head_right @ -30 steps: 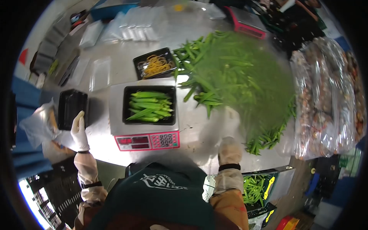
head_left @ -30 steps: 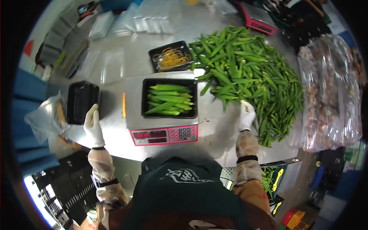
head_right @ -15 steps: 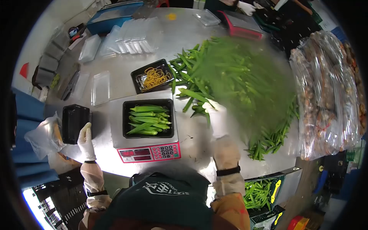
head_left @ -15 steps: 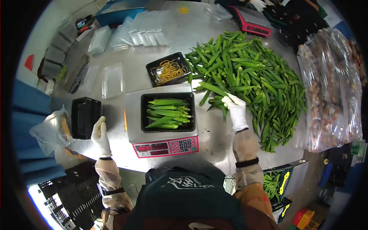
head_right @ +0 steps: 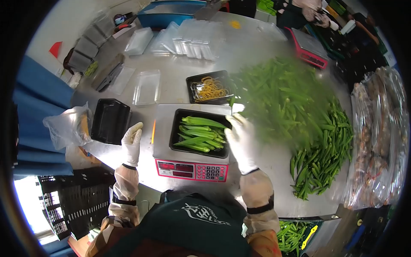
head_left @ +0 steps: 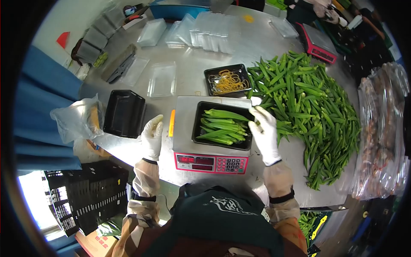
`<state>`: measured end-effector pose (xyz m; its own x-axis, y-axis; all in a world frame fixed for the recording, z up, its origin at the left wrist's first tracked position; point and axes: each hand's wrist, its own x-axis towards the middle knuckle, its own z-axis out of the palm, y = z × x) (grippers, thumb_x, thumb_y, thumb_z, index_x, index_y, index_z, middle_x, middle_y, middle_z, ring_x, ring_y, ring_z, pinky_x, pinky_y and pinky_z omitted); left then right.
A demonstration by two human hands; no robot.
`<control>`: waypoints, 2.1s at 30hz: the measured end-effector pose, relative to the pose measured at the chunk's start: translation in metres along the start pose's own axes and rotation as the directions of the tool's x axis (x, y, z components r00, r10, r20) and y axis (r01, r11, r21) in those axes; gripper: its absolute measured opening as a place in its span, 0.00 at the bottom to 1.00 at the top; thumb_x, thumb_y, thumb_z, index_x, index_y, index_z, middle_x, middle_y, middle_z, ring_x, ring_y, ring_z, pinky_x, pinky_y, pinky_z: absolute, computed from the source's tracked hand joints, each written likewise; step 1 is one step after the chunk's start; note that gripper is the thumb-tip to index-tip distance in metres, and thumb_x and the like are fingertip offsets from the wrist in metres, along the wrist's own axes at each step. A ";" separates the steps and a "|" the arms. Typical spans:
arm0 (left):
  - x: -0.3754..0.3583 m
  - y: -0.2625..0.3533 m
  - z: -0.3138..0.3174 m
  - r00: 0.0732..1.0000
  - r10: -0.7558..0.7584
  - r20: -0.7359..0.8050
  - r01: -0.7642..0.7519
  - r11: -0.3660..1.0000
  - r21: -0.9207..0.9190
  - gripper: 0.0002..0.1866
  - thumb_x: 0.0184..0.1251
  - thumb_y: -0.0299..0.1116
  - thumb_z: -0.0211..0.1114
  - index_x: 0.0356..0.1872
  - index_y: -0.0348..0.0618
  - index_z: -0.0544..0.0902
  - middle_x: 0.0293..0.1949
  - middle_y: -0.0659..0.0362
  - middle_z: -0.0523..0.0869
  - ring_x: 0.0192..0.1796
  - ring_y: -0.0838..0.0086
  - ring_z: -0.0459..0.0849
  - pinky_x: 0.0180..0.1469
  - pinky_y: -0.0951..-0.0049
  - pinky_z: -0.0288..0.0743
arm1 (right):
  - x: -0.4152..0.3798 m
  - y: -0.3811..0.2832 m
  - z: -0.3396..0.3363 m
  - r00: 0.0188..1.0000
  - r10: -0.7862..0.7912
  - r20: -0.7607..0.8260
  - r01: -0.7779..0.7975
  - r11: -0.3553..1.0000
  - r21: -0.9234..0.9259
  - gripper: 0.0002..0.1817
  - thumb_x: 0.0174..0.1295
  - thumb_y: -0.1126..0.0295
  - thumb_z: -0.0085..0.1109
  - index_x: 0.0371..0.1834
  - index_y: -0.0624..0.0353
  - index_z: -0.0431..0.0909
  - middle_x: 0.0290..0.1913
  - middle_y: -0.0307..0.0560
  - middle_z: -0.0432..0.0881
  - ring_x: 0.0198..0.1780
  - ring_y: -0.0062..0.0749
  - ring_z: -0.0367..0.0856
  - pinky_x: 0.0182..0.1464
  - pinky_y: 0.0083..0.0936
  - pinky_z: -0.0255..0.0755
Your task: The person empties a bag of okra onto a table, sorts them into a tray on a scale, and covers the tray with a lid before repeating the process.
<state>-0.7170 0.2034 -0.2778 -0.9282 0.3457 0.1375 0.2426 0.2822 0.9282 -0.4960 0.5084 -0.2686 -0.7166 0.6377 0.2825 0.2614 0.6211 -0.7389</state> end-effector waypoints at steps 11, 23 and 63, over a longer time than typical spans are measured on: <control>0.177 -0.104 0.053 0.997 0.066 -0.045 -0.052 0.967 0.250 0.11 0.60 0.31 0.67 0.42 0.39 0.87 0.36 0.49 0.89 0.41 0.63 0.89 0.47 0.69 0.79 | -0.055 0.022 0.007 0.963 0.268 -0.022 -0.250 0.922 0.296 0.13 0.64 0.82 0.56 0.51 0.68 0.82 0.54 0.49 0.82 0.57 0.33 0.79 0.63 0.26 0.69; 0.232 -0.178 0.081 0.891 -0.440 0.109 0.450 0.889 -0.091 0.08 0.57 0.26 0.74 0.38 0.37 0.88 0.23 0.63 0.83 0.18 0.81 0.74 0.19 0.77 0.66 | -0.098 0.034 -0.047 0.853 0.507 -0.120 -0.444 0.829 0.340 0.12 0.66 0.83 0.53 0.51 0.68 0.80 0.55 0.48 0.81 0.57 0.32 0.78 0.64 0.26 0.68; 0.041 0.111 0.080 0.718 -0.035 0.695 0.522 0.687 -0.505 0.23 0.74 0.29 0.60 0.66 0.36 0.70 0.57 0.53 0.81 0.55 0.71 0.83 0.59 0.74 0.76 | -0.006 -0.058 -0.015 0.852 0.510 0.119 -0.443 0.582 0.682 0.38 0.64 0.77 0.60 0.78 0.56 0.55 0.40 0.39 0.81 0.30 0.14 0.74 0.34 0.12 0.70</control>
<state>-0.7055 0.3199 -0.1971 -0.4790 0.8603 -0.1744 -0.4606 -0.0773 0.8842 -0.4975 0.4749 -0.2182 -0.5543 0.8057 -0.2087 0.0287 -0.2321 -0.9723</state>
